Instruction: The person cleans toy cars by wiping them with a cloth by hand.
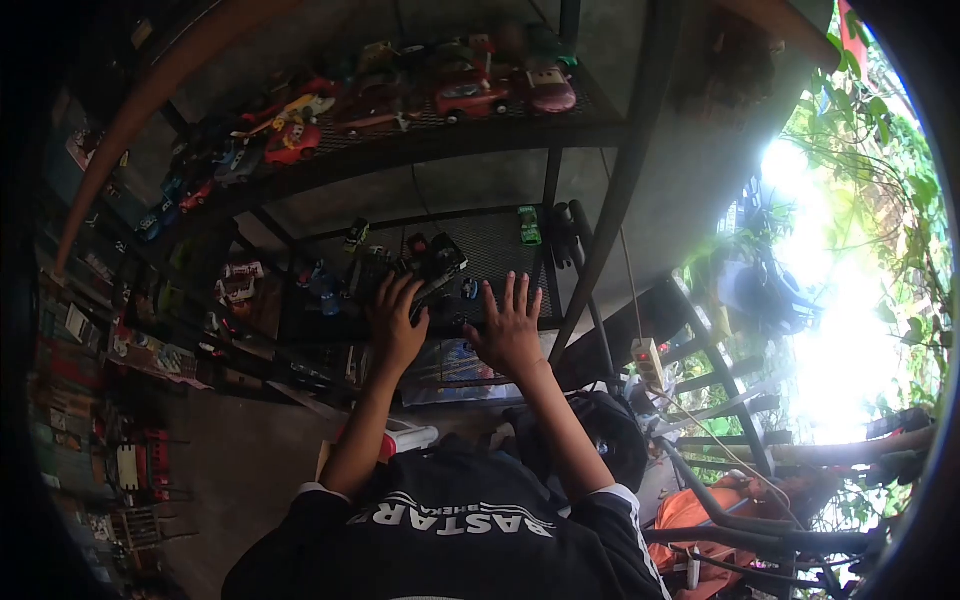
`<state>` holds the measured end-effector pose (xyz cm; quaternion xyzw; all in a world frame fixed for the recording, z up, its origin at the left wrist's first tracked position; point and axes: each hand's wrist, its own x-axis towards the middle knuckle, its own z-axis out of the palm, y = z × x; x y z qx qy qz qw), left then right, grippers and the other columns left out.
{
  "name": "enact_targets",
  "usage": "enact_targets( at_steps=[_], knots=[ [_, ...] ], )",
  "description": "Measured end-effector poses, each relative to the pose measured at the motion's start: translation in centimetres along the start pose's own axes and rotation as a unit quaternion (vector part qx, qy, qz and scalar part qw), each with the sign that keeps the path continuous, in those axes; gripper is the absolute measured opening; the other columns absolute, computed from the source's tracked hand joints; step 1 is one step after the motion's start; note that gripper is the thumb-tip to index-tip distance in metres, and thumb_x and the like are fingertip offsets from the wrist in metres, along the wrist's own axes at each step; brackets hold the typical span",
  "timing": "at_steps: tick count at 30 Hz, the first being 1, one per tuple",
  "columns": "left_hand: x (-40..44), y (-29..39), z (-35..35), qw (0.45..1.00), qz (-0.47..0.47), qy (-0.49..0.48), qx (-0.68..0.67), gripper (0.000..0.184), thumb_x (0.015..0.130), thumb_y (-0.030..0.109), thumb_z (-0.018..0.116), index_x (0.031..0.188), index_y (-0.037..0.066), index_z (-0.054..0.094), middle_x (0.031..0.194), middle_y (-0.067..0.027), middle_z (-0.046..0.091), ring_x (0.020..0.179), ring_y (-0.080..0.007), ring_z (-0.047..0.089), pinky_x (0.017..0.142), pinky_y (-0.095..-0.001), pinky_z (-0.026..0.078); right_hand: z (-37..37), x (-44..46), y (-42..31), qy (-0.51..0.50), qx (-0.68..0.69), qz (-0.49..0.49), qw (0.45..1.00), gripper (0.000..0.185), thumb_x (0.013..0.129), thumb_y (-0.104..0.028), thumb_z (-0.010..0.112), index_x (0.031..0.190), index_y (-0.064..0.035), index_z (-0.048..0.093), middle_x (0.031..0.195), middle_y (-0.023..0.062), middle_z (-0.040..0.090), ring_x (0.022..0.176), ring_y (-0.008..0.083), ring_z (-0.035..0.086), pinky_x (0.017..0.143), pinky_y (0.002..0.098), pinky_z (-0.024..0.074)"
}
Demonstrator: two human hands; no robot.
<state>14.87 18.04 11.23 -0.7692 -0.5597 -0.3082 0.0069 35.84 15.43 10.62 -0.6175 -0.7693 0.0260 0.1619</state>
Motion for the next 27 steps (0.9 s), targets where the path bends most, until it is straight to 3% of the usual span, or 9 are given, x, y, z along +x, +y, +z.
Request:
enact_targets(
  at_steps=[7, 14, 19, 24, 27],
  knots=[
    [-0.5, -0.8, 0.4, 0.995, 0.008, 0.073, -0.064, 0.043, 0.084, 0.011, 0.069, 0.125, 0.005, 0.057, 0.13, -0.0093, 0.059, 0.134, -0.0312, 0.045, 0.11, -0.0508, 0.031, 1.9, 1.9, -1.5, 0.05, 0.025, 0.05, 0.997, 0.077, 0.089, -0.04, 0.059, 0.15, -0.0031, 0.031, 0.153, 0.0279, 0.031, 0.146, 0.047, 0.019, 0.117, 0.0626, 0.0099],
    [-1.2, -1.4, 0.5, 0.984, 0.017, 0.116, -0.134, 0.042, 0.084, 0.006, 0.066, 0.125, 0.003, 0.056, 0.127, -0.0143, 0.059, 0.131, -0.0346, 0.047, 0.108, -0.0494, 0.035, 1.8, 1.8, -2.2, 0.079, 0.008, 0.074, 0.994, 0.077, 0.084, -0.037, 0.062, 0.148, -0.0046, 0.036, 0.151, 0.0232, 0.036, 0.145, 0.0411, 0.025, 0.119, 0.0591, 0.012],
    [-1.7, -2.6, 1.2, 0.971, -0.016, 0.123, -0.205, 0.042, 0.086, 0.004, 0.064, 0.127, -0.001, 0.054, 0.125, -0.0218, 0.058, 0.12, -0.0397, 0.055, 0.101, -0.0488, 0.042, 1.4, 1.8, -2.4, 0.073, -0.014, 0.077, 0.994, 0.074, 0.085, -0.036, 0.061, 0.149, -0.0094, 0.036, 0.15, 0.0218, 0.038, 0.145, 0.0401, 0.026, 0.119, 0.0586, 0.0131],
    [-1.8, -3.0, 1.0, 0.963, -0.023, 0.136, -0.231, 0.04, 0.087, 0.004, 0.062, 0.126, -0.003, 0.054, 0.124, -0.0222, 0.058, 0.116, -0.041, 0.057, 0.1, -0.0488, 0.044, 0.6, 2.1, -2.8, 0.066, 0.01, 0.092, 0.994, 0.073, 0.086, -0.037, 0.064, 0.151, -0.0153, 0.036, 0.15, 0.022, 0.038, 0.145, 0.0409, 0.028, 0.118, 0.06, 0.0146],
    [-1.9, -2.8, 0.9, 0.96, -0.031, 0.134, -0.245, 0.04, 0.088, 0.004, 0.061, 0.126, -0.003, 0.053, 0.123, -0.0223, 0.058, 0.116, -0.0411, 0.056, 0.1, -0.0488, 0.043, 0.1, 2.3, -2.8, 0.041, 0.058, 0.111, 0.991, 0.078, 0.085, -0.03, 0.069, 0.153, -0.0211, 0.032, 0.152, 0.021, 0.036, 0.146, 0.0418, 0.024, 0.118, 0.0609, 0.0133]
  ],
)
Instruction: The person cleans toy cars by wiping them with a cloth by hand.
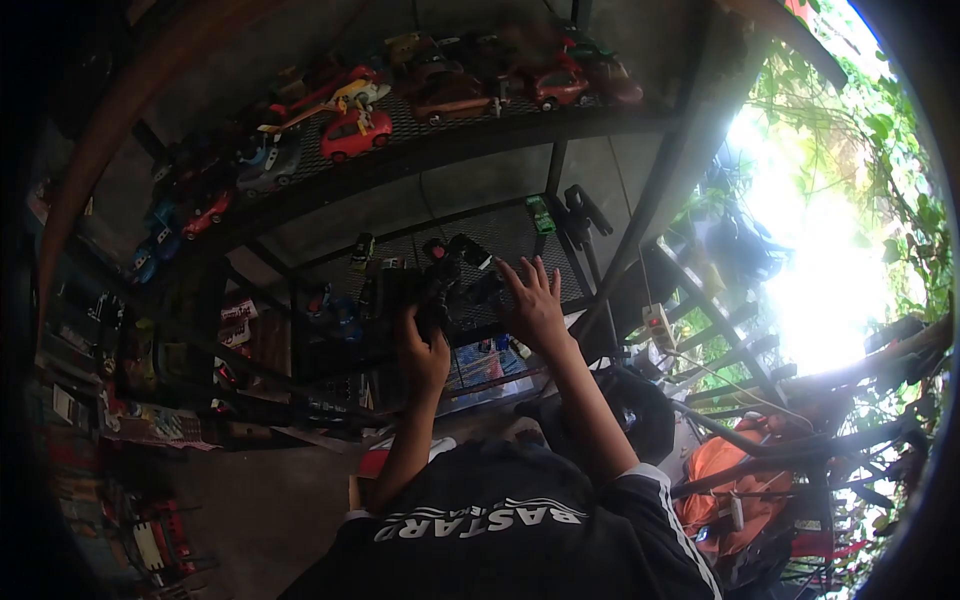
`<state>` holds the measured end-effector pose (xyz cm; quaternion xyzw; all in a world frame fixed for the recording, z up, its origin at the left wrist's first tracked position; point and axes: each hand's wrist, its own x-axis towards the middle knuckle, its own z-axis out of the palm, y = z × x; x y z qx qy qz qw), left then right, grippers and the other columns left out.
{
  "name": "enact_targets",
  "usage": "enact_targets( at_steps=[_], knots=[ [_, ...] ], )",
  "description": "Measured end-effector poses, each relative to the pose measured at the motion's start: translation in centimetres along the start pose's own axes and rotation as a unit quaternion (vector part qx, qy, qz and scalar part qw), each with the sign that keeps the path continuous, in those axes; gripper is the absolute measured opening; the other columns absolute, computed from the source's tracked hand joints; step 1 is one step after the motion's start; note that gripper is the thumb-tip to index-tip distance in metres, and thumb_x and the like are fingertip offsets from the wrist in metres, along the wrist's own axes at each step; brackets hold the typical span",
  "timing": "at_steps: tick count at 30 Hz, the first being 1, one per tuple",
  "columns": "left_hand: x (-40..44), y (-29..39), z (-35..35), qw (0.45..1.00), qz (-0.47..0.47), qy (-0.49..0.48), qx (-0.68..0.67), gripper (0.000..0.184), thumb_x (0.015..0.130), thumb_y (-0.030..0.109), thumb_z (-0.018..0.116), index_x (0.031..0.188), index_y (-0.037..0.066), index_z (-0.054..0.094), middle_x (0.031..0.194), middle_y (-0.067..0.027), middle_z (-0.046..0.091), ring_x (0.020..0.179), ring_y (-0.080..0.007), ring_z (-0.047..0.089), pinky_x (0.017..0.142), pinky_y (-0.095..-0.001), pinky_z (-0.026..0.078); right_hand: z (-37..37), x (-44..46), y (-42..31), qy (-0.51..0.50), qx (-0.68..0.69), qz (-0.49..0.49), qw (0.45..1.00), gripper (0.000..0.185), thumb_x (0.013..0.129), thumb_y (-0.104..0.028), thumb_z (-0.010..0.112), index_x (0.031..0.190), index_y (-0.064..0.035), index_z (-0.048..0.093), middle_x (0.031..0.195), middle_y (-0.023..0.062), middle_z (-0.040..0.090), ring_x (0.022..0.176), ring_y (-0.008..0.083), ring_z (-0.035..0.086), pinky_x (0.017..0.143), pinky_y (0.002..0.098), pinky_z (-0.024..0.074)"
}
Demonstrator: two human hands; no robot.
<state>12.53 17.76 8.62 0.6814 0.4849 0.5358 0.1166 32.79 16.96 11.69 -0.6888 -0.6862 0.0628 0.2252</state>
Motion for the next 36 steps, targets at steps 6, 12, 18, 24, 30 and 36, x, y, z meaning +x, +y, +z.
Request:
enact_targets(
  at_steps=[6, 12, 18, 24, 30, 36],
  knots=[
    [0.7, 1.1, -0.4, 0.998, 0.043, 0.048, 0.026, 0.046, 0.085, 0.004, 0.063, 0.128, -0.002, 0.048, 0.126, -0.0228, 0.049, 0.119, -0.0404, 0.05, 0.102, -0.0483, 0.039, 0.3, 0.2, 0.7, -0.016, -0.006, -0.028, 0.999, 0.059, 0.092, -0.038, 0.063, 0.145, -0.0215, 0.044, 0.149, 0.0267, 0.036, 0.145, 0.0466, 0.024, 0.116, 0.0651, 0.0129],
    [0.5, 1.3, -0.3, 0.998, 0.032, 0.042, 0.027, 0.05, 0.082, 0.002, 0.064, 0.129, -0.003, 0.046, 0.126, -0.0222, 0.047, 0.119, -0.0392, 0.049, 0.101, -0.0477, 0.039, 0.9, 0.2, 1.2, -0.001, 0.014, -0.033, 0.999, 0.052, 0.091, -0.036, 0.065, 0.137, -0.0171, 0.05, 0.149, 0.0262, 0.036, 0.145, 0.0465, 0.024, 0.115, 0.0659, 0.0135],
    [0.4, 1.5, 0.0, 0.998, 0.042, 0.039, 0.041, 0.05, 0.081, 0.002, 0.065, 0.127, -0.002, 0.047, 0.123, -0.0214, 0.05, 0.117, -0.0386, 0.051, 0.1, -0.0463, 0.042, 1.3, 0.2, 1.2, 0.021, 0.014, -0.043, 0.999, 0.049, 0.084, -0.025, 0.071, 0.126, -0.0119, 0.051, 0.144, 0.022, 0.042, 0.143, 0.0471, 0.026, 0.114, 0.0669, 0.016],
    [0.6, 2.2, 0.4, 0.994, 0.044, 0.033, 0.092, 0.049, 0.078, 0.003, 0.066, 0.124, -0.001, 0.049, 0.121, -0.0204, 0.051, 0.115, -0.0386, 0.053, 0.098, -0.0464, 0.044, 1.2, -0.2, 1.2, 0.047, 0.046, -0.044, 0.997, 0.046, 0.084, -0.024, 0.07, 0.121, -0.0051, 0.051, 0.131, 0.0197, 0.05, 0.141, 0.0414, 0.033, 0.115, 0.0639, 0.0172],
    [0.3, 2.2, 0.8, 0.989, 0.037, 0.015, 0.142, 0.042, 0.077, 0.004, 0.066, 0.117, 0.0, 0.053, 0.119, -0.02, 0.052, 0.112, -0.0395, 0.056, 0.095, -0.0465, 0.046, 1.6, -0.5, 1.5, 0.114, 0.078, -0.07, 0.988, 0.046, 0.081, -0.019, 0.067, 0.12, 0.0017, 0.051, 0.12, 0.0193, 0.057, 0.136, 0.0355, 0.044, 0.117, 0.0591, 0.0197],
    [0.1, 1.8, 1.3, 0.983, 0.025, 0.027, 0.182, 0.04, 0.076, 0.008, 0.067, 0.114, 0.003, 0.055, 0.119, -0.0187, 0.054, 0.111, -0.0391, 0.057, 0.093, -0.0461, 0.047, 0.8, -0.7, 2.0, 0.095, 0.126, -0.101, 0.982, 0.041, 0.083, -0.015, 0.069, 0.118, -0.0002, 0.054, 0.12, 0.0185, 0.06, 0.133, 0.0366, 0.047, 0.115, 0.0598, 0.0225]
  ],
)
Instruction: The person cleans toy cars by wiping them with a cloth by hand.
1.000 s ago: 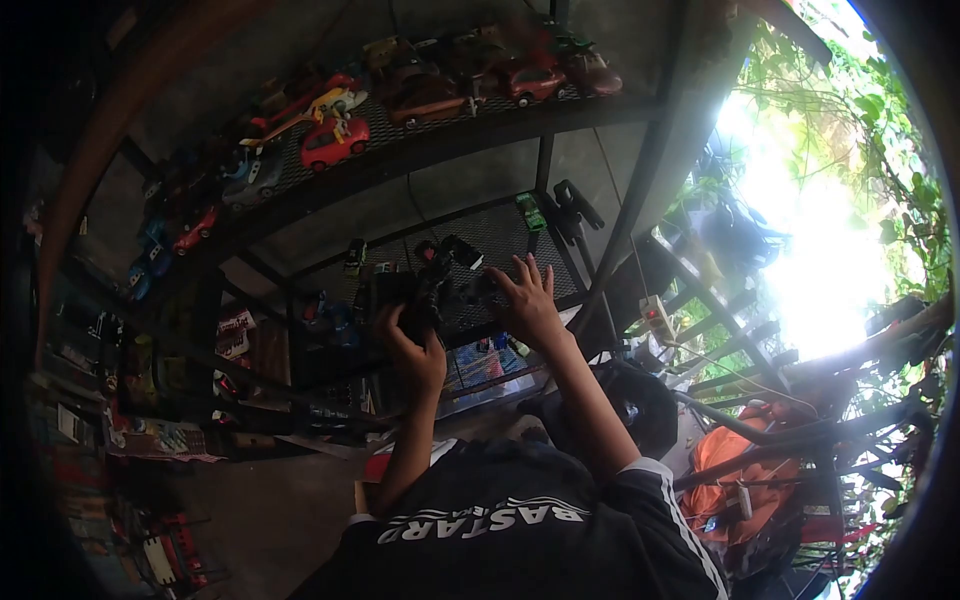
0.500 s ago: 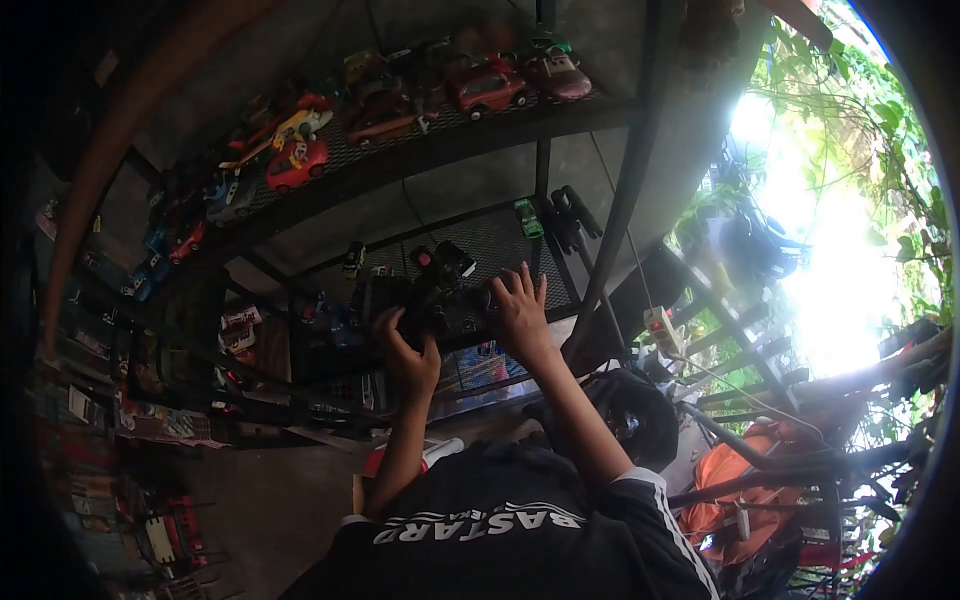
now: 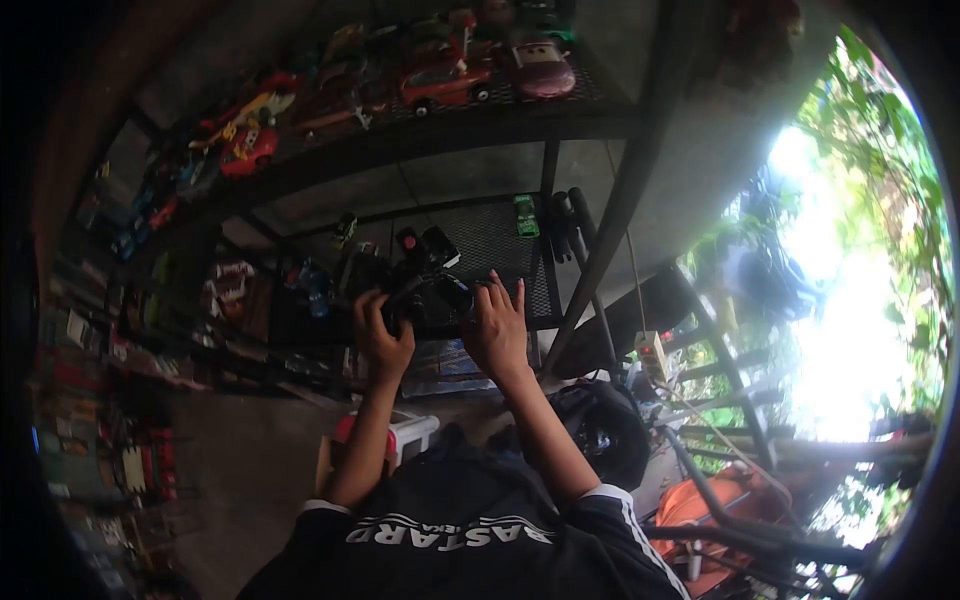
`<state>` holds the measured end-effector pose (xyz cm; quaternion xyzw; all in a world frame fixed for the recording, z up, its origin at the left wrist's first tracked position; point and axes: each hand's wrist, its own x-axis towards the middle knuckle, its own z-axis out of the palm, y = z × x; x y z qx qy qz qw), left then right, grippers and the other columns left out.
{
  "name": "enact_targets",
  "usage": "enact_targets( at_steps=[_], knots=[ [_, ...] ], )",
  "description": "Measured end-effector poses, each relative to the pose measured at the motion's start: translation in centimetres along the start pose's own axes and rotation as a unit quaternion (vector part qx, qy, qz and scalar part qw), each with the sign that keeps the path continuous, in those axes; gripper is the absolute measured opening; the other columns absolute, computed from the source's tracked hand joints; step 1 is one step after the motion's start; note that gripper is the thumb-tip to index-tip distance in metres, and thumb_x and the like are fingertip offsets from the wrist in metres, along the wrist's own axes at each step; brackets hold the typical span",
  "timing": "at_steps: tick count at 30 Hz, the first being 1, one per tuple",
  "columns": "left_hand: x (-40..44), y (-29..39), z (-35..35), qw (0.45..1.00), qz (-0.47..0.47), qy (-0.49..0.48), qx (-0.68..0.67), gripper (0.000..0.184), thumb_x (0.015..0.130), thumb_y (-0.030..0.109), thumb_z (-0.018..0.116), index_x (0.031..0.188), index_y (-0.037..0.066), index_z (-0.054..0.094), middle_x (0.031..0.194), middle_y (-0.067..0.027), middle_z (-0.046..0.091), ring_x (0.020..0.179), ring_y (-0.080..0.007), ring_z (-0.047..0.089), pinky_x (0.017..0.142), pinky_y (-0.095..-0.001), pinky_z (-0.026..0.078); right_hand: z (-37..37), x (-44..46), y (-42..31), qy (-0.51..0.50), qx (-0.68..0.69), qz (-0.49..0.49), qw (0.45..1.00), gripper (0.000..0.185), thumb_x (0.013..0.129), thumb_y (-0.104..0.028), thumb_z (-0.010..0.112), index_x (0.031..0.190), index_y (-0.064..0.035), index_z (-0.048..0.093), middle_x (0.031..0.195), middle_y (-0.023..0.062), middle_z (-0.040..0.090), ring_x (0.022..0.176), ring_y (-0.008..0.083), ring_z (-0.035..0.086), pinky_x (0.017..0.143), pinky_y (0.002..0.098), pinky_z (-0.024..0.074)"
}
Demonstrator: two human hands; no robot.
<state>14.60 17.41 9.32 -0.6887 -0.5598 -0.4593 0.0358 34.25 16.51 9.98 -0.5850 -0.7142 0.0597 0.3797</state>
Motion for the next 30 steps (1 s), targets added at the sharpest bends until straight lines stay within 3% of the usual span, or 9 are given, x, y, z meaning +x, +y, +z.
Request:
enact_targets(
  at_steps=[10, 17, 19, 20, 21, 23, 25, 27, 30],
  knots=[
    [0.0, 0.3, 0.0, 0.999, 0.002, -0.007, 0.045, 0.041, 0.074, 0.012, 0.07, 0.113, 0.005, 0.058, 0.121, -0.0162, 0.054, 0.11, -0.0379, 0.057, 0.091, -0.0459, 0.047, -1.6, -0.1, 0.4, -0.031, 0.074, -0.027, 0.996, 0.043, 0.083, -0.013, 0.071, 0.119, 0.0019, 0.052, 0.116, 0.0186, 0.061, 0.124, 0.0375, 0.054, 0.115, 0.0614, 0.0206],
    [0.2, 0.5, -0.2, 1.0, -0.01, -0.006, 0.014, 0.042, 0.073, 0.012, 0.071, 0.113, 0.005, 0.058, 0.121, -0.0163, 0.054, 0.11, -0.0378, 0.057, 0.092, -0.0456, 0.047, -3.2, 0.0, 0.7, -0.053, 0.169, 0.008, 0.984, 0.041, 0.085, -0.013, 0.069, 0.12, 0.0002, 0.052, 0.113, 0.0181, 0.061, 0.115, 0.0388, 0.058, 0.118, 0.0547, 0.021],
    [0.2, 0.4, -0.5, 0.999, -0.022, -0.027, -0.002, 0.041, 0.074, 0.013, 0.071, 0.113, 0.006, 0.058, 0.122, -0.0162, 0.053, 0.113, -0.0371, 0.056, 0.093, -0.0461, 0.045, -4.0, 0.2, 0.6, -0.063, 0.189, -0.007, 0.98, 0.044, 0.083, -0.011, 0.07, 0.121, -0.0006, 0.051, 0.111, 0.0189, 0.058, 0.11, 0.0415, 0.057, 0.114, 0.0549, 0.0286],
    [0.3, 0.4, -0.7, 0.999, -0.018, -0.026, -0.01, 0.041, 0.074, 0.013, 0.071, 0.113, 0.006, 0.058, 0.122, -0.0162, 0.053, 0.113, -0.0371, 0.056, 0.093, -0.0461, 0.045, -4.7, 0.2, 0.2, -0.069, 0.239, 0.042, 0.968, 0.044, 0.082, -0.007, 0.071, 0.122, -0.0017, 0.051, 0.114, 0.0193, 0.057, 0.112, 0.0405, 0.058, 0.109, 0.0489, 0.0384],
    [0.4, 0.4, -1.0, 0.999, -0.013, -0.043, -0.013, 0.042, 0.075, 0.012, 0.072, 0.114, 0.006, 0.058, 0.123, -0.0166, 0.052, 0.114, -0.0372, 0.055, 0.095, -0.0463, 0.045, -4.9, 0.5, 0.0, -0.064, 0.232, 0.042, 0.97, 0.044, 0.082, -0.007, 0.071, 0.122, -0.0017, 0.051, 0.114, 0.0193, 0.057, 0.112, 0.0405, 0.058, 0.109, 0.0489, 0.0384],
    [0.5, 0.4, -1.3, 0.998, -0.02, -0.058, -0.025, 0.042, 0.075, 0.011, 0.072, 0.114, 0.006, 0.058, 0.123, -0.017, 0.051, 0.116, -0.0374, 0.054, 0.096, -0.0465, 0.045, -5.4, 0.5, -0.4, -0.079, 0.348, 0.108, 0.928, 0.046, 0.082, -0.004, 0.071, 0.123, -0.0017, 0.051, 0.115, 0.0196, 0.057, 0.112, 0.0385, 0.059, 0.099, 0.0424, 0.0471],
    [0.6, 0.2, -1.9, 0.993, -0.013, -0.099, -0.061, 0.047, 0.076, 0.019, 0.074, 0.118, 0.007, 0.058, 0.127, -0.0177, 0.049, 0.121, -0.0369, 0.05, 0.1, -0.0476, 0.041, -6.2, 0.8, -1.8, -0.11, 0.319, 0.127, 0.933, 0.047, 0.082, -0.004, 0.072, 0.124, -0.0017, 0.052, 0.117, 0.0183, 0.057, 0.115, 0.0358, 0.059, 0.095, 0.0394, 0.0487],
    [0.8, -0.3, -2.3, 0.991, -0.007, -0.108, -0.085, 0.05, 0.077, 0.024, 0.074, 0.121, 0.008, 0.058, 0.128, -0.0179, 0.048, 0.123, -0.037, 0.048, 0.102, -0.0481, 0.04, -6.9, 1.9, -4.2, -0.121, 0.196, -0.029, 0.973, 0.047, 0.082, -0.004, 0.072, 0.124, -0.0023, 0.052, 0.12, 0.0173, 0.058, 0.119, 0.0351, 0.058, 0.093, 0.0388, 0.0488],
    [1.2, -0.5, -3.0, 0.982, -0.002, -0.133, -0.135, 0.056, 0.079, 0.035, 0.074, 0.126, 0.009, 0.057, 0.13, -0.0186, 0.047, 0.126, -0.0371, 0.045, 0.105, -0.0492, 0.036, -6.4, 3.0, -7.9, -0.133, 0.206, -0.048, 0.968, 0.049, 0.08, -0.002, 0.074, 0.125, -0.0028, 0.054, 0.121, 0.0152, 0.06, 0.114, 0.0314, 0.061, 0.094, 0.038, 0.0492]
  ],
)
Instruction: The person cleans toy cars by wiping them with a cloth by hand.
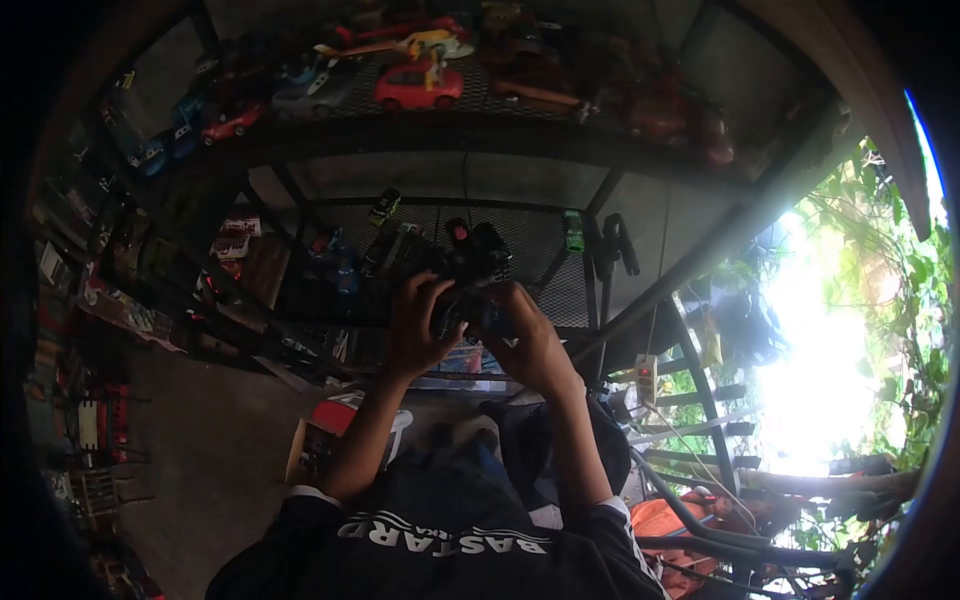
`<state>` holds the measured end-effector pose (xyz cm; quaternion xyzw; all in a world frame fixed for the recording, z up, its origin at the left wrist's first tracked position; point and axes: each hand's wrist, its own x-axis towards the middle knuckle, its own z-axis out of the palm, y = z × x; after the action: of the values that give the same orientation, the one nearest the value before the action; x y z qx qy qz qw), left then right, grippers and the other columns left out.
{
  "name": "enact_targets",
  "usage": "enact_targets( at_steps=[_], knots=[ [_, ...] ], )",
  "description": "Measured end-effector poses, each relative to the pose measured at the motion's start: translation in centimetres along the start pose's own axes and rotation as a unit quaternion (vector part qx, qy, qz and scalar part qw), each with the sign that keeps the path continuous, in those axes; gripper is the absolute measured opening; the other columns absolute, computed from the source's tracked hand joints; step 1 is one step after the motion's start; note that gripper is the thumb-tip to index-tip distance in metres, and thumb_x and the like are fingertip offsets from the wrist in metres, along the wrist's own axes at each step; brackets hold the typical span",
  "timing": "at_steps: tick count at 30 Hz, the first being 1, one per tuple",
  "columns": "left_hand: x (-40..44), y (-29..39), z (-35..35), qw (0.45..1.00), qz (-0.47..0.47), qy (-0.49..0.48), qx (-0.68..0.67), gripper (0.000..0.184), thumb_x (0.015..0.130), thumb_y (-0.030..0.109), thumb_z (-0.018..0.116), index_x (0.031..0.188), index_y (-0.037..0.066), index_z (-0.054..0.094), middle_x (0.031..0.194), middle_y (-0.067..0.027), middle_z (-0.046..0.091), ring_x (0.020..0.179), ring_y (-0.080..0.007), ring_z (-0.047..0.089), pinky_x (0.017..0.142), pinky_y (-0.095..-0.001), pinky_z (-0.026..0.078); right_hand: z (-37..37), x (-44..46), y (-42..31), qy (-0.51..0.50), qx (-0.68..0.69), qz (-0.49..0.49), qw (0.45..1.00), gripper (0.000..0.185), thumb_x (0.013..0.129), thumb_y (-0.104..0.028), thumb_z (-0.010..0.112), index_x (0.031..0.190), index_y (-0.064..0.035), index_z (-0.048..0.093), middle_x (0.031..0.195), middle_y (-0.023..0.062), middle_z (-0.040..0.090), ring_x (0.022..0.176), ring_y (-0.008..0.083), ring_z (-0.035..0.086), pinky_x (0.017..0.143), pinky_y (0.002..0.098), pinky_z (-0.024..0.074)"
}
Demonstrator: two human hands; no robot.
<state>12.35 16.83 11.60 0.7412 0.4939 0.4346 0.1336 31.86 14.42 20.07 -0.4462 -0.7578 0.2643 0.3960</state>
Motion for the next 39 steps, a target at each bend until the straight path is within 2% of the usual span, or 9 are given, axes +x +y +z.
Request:
enact_targets(
  at_steps=[1, 5, 7, 10, 13, 16, 29, 31, 39],
  knots=[
    [-0.1, -0.1, -0.2, 1.0, -0.002, -0.015, -0.025, 0.06, 0.08, 0.04, 0.073, 0.129, 0.009, 0.056, 0.132, -0.0189, 0.046, 0.127, -0.0371, 0.044, 0.106, -0.0498, 0.035, 0.7, 0.4, -0.6, -0.003, 0.027, -0.007, 1.0, 0.051, 0.079, -0.001, 0.075, 0.126, -0.0033, 0.055, 0.121, 0.0141, 0.061, 0.112, 0.0283, 0.063, 0.095, 0.0373, 0.0492],
    [-0.2, -1.8, -0.1, 0.997, 0.034, -0.01, -0.065, 0.064, 0.078, 0.037, 0.076, 0.133, 0.01, 0.054, 0.13, -0.0182, 0.048, 0.124, -0.0362, 0.048, 0.104, -0.0486, 0.036, 3.4, 1.5, 0.1, -0.018, 0.042, 0.02, 0.999, 0.045, 0.082, -0.001, 0.071, 0.123, -0.0031, 0.052, 0.112, 0.0146, 0.063, 0.106, 0.0319, 0.065, 0.089, 0.0372, 0.051],
    [0.1, -2.2, 0.1, 0.993, 0.019, 0.006, -0.113, 0.059, 0.082, 0.033, 0.077, 0.131, 0.009, 0.055, 0.131, -0.0188, 0.049, 0.124, -0.0358, 0.05, 0.105, -0.0459, 0.039, 3.8, 1.7, 1.4, -0.006, 0.152, 0.038, 0.988, 0.044, 0.084, 0.0, 0.07, 0.124, -0.0038, 0.051, 0.11, 0.0117, 0.064, 0.105, 0.0226, 0.064, 0.088, 0.0339, 0.0512],
    [0.2, -1.7, -0.1, 0.992, 0.02, 0.017, -0.127, 0.053, 0.083, 0.02, 0.076, 0.13, 0.008, 0.055, 0.127, -0.0167, 0.052, 0.122, -0.0343, 0.052, 0.104, -0.042, 0.041, 3.3, 1.7, 2.6, -0.009, 0.167, 0.061, 0.984, 0.044, 0.085, 0.001, 0.068, 0.124, -0.0041, 0.049, 0.116, 0.0088, 0.062, 0.107, 0.0148, 0.059, 0.088, 0.0312, 0.0504],
    [0.3, -2.2, 0.1, 0.986, 0.005, 0.01, -0.165, 0.049, 0.084, 0.013, 0.075, 0.128, 0.006, 0.055, 0.126, -0.0147, 0.054, 0.122, -0.0323, 0.053, 0.103, -0.0402, 0.041, 3.7, 1.8, 3.7, -0.005, 0.286, 0.09, 0.954, 0.043, 0.086, 0.002, 0.067, 0.124, -0.0042, 0.048, 0.12, 0.0066, 0.057, 0.111, 0.0131, 0.055, 0.088, 0.03, 0.0496],
    [0.5, -2.5, 0.4, 0.985, 0.006, 0.01, -0.173, 0.048, 0.084, 0.011, 0.075, 0.127, 0.004, 0.055, 0.125, -0.0136, 0.054, 0.121, -0.0311, 0.053, 0.103, -0.0399, 0.041, 4.3, 1.5, 5.6, -0.019, 0.331, 0.137, 0.933, 0.042, 0.087, 0.003, 0.065, 0.125, -0.004, 0.047, 0.121, 0.0053, 0.054, 0.113, 0.0126, 0.053, 0.09, 0.0295, 0.0485],
    [0.8, -2.6, 0.7, 0.987, 0.022, 0.021, -0.16, 0.045, 0.081, 0.017, 0.078, 0.119, 0.004, 0.057, 0.12, -0.0141, 0.058, 0.115, -0.0322, 0.057, 0.098, -0.0423, 0.044, 4.4, 0.9, 7.4, -0.009, 0.369, 0.141, 0.919, 0.04, 0.088, 0.002, 0.064, 0.125, -0.0033, 0.048, 0.119, 0.0045, 0.055, 0.109, 0.011, 0.051, 0.092, 0.0275, 0.0446],
    [1.0, -2.3, 0.4, 0.985, 0.023, 0.013, -0.169, 0.043, 0.083, 0.015, 0.076, 0.12, 0.004, 0.059, 0.121, -0.0127, 0.057, 0.116, -0.0288, 0.056, 0.1, -0.0394, 0.043, 4.4, 0.8, 7.6, -0.011, 0.375, 0.133, 0.917, 0.042, 0.087, -0.003, 0.068, 0.125, -0.0028, 0.049, 0.121, 0.0051, 0.055, 0.117, 0.0134, 0.049, 0.1, 0.0306, 0.0392],
    [1.0, -1.5, 0.1, 0.984, 0.005, 0.003, -0.178, 0.038, 0.082, 0.016, 0.077, 0.114, 0.004, 0.059, 0.12, -0.012, 0.057, 0.117, -0.0281, 0.056, 0.1, -0.0398, 0.043, 4.2, 0.4, 7.8, -0.009, 0.39, 0.126, 0.912, 0.04, 0.086, -0.002, 0.067, 0.123, -0.0028, 0.051, 0.122, 0.0049, 0.056, 0.117, 0.0131, 0.05, 0.1, 0.0306, 0.0402]
  ],
)
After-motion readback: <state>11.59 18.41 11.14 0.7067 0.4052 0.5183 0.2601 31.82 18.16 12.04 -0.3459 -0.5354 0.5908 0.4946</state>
